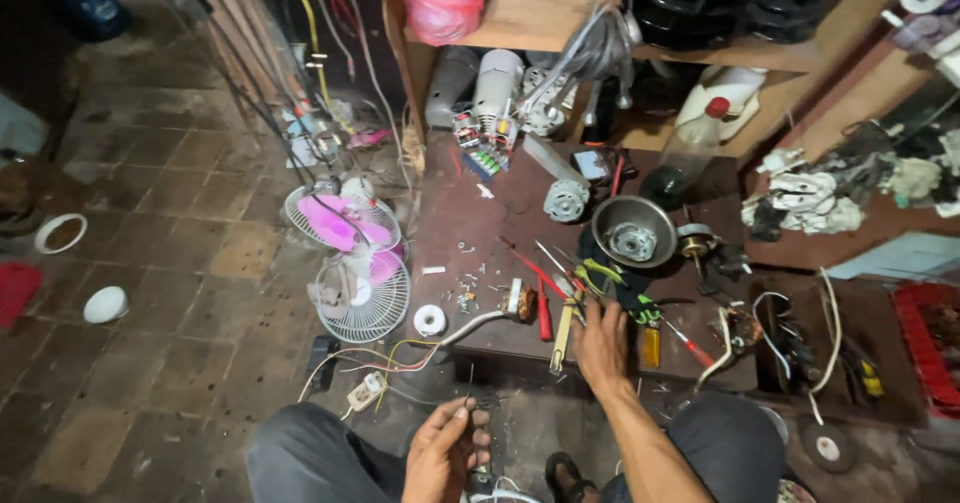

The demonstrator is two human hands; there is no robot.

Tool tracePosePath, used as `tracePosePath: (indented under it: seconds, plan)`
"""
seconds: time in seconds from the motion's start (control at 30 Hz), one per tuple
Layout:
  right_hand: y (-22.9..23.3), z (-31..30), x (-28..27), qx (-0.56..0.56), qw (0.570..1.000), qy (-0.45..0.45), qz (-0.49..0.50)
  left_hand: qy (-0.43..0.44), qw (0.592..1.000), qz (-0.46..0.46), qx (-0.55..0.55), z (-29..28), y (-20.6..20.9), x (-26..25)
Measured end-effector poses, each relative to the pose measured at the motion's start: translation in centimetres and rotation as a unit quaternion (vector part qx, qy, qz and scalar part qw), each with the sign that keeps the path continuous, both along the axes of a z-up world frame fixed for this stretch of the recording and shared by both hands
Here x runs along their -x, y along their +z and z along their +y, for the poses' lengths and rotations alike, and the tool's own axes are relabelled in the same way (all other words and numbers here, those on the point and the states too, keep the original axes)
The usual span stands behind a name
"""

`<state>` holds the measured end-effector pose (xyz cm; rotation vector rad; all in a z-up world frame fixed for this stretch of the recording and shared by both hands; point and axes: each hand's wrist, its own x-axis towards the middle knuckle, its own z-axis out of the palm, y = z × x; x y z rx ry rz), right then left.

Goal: The person sits on the floor and uses pliers to strip the insulation from a wire. They then use a lighter to heat the exposed wire ends and wrap electrical tape around the connection.

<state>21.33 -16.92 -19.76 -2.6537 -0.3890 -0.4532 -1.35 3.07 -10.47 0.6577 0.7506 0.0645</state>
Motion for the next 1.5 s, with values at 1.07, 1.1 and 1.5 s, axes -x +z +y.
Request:
tracePosePath:
  seconds: [1.07,1.1,1.5]
  plan:
    - [13.6,-2.5,10.4,-0.64,0.613,0.069,0.459,-0.061,0.99,-0.125,0.032,-2.3,7.4,0.0]
    - [14.0,-1.9,12.0,-0.646,0.587,0.129,0.47,-0.074,0.989,-0.124,0.036,-2.5,7.6,0.0]
    - [18.7,0.8,15.5,-0.539,0.797,0.121,0.243,-0.119,0.99,-0.063,-0.047,-3.5,8.7,-0.1]
